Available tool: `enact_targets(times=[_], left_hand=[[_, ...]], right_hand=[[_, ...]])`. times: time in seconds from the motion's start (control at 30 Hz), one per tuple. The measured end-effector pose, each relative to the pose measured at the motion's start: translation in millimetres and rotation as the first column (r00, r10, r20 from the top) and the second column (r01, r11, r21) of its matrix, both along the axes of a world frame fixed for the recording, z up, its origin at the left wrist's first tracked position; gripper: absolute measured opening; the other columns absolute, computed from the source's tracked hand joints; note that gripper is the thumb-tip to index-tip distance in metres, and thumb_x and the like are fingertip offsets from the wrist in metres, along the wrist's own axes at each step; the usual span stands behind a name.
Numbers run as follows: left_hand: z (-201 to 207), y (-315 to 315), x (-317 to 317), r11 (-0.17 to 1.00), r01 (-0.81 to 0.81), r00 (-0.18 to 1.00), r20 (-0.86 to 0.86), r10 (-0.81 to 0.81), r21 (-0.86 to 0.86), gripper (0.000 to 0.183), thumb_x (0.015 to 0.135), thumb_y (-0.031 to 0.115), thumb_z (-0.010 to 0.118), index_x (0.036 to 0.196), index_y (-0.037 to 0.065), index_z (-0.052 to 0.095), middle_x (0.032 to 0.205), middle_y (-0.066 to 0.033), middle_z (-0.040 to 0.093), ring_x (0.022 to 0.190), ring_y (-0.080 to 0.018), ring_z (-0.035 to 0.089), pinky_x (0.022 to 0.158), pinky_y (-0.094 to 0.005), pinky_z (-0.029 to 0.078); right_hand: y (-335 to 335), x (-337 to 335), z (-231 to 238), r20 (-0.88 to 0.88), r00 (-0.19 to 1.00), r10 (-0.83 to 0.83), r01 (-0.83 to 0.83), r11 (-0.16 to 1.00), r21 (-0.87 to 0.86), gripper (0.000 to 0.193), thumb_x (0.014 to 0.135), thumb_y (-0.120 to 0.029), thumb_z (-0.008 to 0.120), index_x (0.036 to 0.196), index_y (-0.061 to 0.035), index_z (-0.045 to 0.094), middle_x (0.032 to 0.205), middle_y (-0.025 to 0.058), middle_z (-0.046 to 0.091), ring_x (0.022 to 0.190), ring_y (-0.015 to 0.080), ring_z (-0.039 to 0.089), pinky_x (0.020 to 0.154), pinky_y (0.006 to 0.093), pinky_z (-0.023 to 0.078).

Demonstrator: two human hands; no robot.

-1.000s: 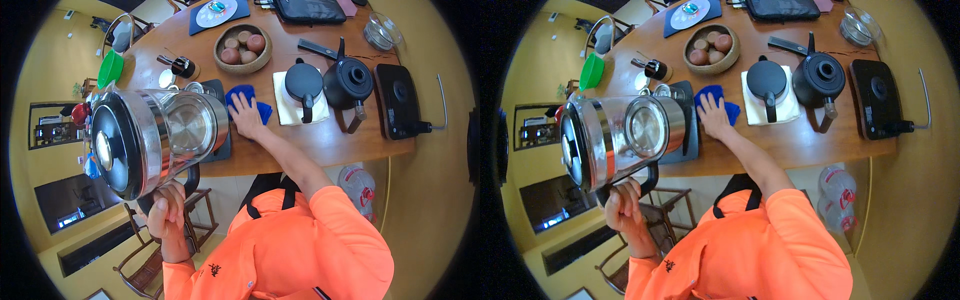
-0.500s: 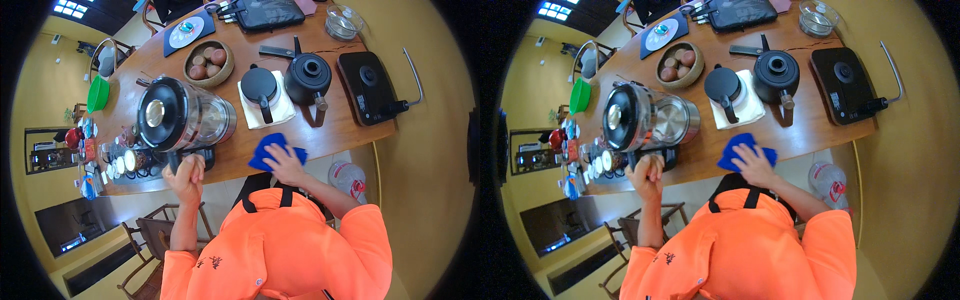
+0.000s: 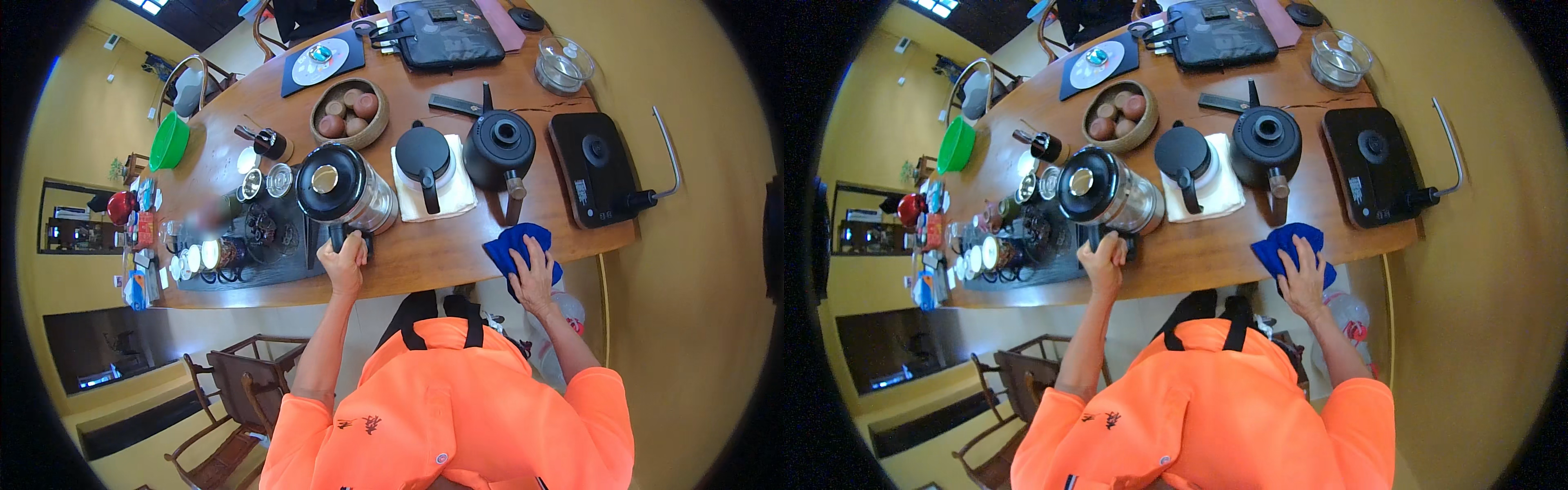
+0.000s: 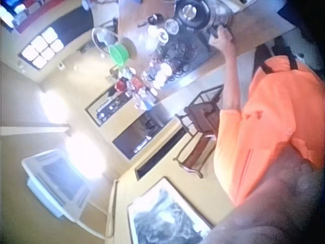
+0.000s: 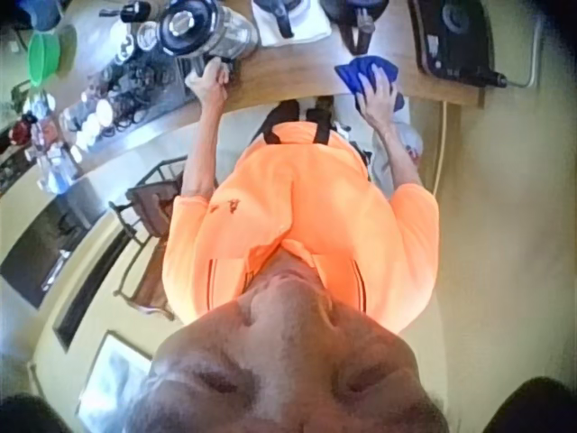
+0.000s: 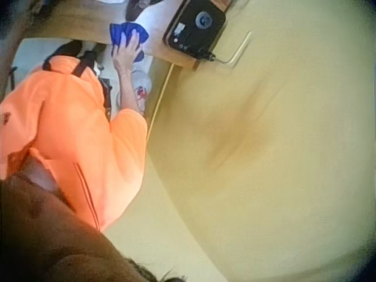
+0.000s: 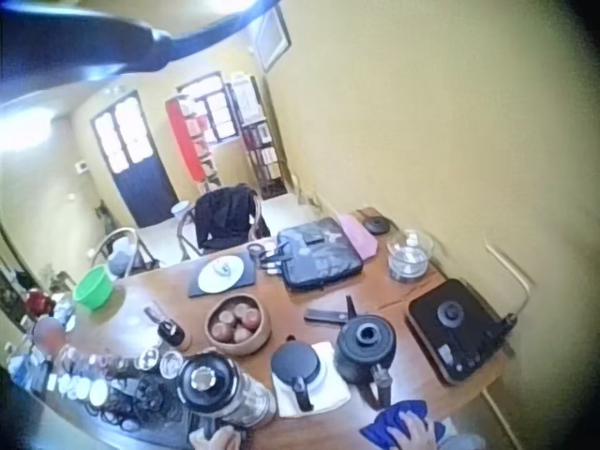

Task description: The person cleans a wooden dining table using a blue cloth. They wipe the table surface, move a green basin, and clean around various items including a tea set, cups, and a kettle. The person also wipes a chair and handles several small bowls and cups on a tray.

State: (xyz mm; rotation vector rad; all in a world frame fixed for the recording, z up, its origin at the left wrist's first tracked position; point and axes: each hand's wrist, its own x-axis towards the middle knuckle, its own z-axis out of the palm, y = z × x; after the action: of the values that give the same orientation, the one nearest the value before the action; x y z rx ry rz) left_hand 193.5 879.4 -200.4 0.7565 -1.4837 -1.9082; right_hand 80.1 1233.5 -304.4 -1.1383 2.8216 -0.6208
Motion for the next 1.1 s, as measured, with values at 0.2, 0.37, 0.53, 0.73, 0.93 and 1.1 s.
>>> enact_targets(times=[0.2,0.37,0.53,0.73,0.93,1.1], left_hand=[[-25,-12,-7,0.997,0.0,0.997,0.08,0.006,-0.075,0.033,0.086,0.003,0.064,0.057,0.004,0.049,0.051,-0.0018,0.048,0.042,-0.0092,0.044,0.041,-0.026,0.032],[-33,-20,-6,0.997,0.02,0.998,0.068,-0.015,-0.073,0.03,0.086,0.005,0.063,0.058,0.003,0.051,0.052,-0.0031,0.05,0.043,-0.0096,0.044,0.041,-0.0267,0.032],[-37,-32,-4,0.999,0.042,0.999,-0.01,-0.042,0.012,0.032,0.087,-0.001,0.061,0.058,0.004,0.047,0.052,-0.0021,0.047,0.042,-0.01,0.04,0.041,-0.0263,0.032],[-36,-49,-3,0.993,0.115,0.993,0.034,-0.115,-0.017,0.032,0.087,0.001,0.063,0.058,0.004,0.048,0.052,-0.0024,0.047,0.043,-0.0102,0.041,0.043,-0.0272,0.034],[-26,-47,5,0.984,0.113,0.987,0.132,-0.096,-0.134,0.019,0.088,0.008,0.065,0.071,-0.001,0.062,0.06,-0.004,0.056,0.058,-0.0132,0.056,0.061,-0.0271,0.045],[-12,-19,40,0.716,-0.094,0.919,0.217,0.33,-0.692,0.016,0.086,0.007,0.068,0.1,0.0,0.065,0.095,-0.0103,0.064,0.093,-0.0199,0.061,0.081,-0.0309,0.047]], right_hand=[[1,1,-3,-0.01,1.0,0.006,-0.006,1.0,-0.009,0.054,0.08,-0.018,0.069,0.131,-0.0086,0.055,0.152,0.0193,0.034,0.14,0.0381,0.033,0.109,0.0552,0.026],[2,1,-5,-0.034,0.999,0.001,0.0,0.999,0.032,0.056,0.08,-0.017,0.071,0.133,-0.0101,0.054,0.152,0.0194,0.034,0.139,0.0382,0.034,0.107,0.0559,0.029],[-8,-6,-13,-0.072,0.975,-0.21,0.211,0.978,-0.002,0.056,0.08,-0.014,0.07,0.133,-0.0101,0.053,0.15,0.0194,0.036,0.138,0.0374,0.035,0.105,0.0544,0.031],[-21,-49,-24,-0.136,0.913,-0.384,0.384,0.923,-0.024,0.053,0.083,-0.015,0.068,0.134,-0.0097,0.054,0.15,0.0198,0.036,0.137,0.0365,0.036,0.106,0.0538,0.029],[-26,-73,-22,-0.158,0.91,-0.383,0.392,0.92,0.028,0.053,0.084,-0.017,0.069,0.134,-0.0098,0.055,0.148,0.0207,0.037,0.134,0.0368,0.038,0.101,0.0524,0.033],[-10,-49,-21,-0.197,0.889,-0.414,0.437,0.895,0.09,0.054,0.083,-0.015,0.068,0.135,-0.0107,0.053,0.146,0.0212,0.039,0.129,0.0406,0.039,0.098,0.0517,0.035]])
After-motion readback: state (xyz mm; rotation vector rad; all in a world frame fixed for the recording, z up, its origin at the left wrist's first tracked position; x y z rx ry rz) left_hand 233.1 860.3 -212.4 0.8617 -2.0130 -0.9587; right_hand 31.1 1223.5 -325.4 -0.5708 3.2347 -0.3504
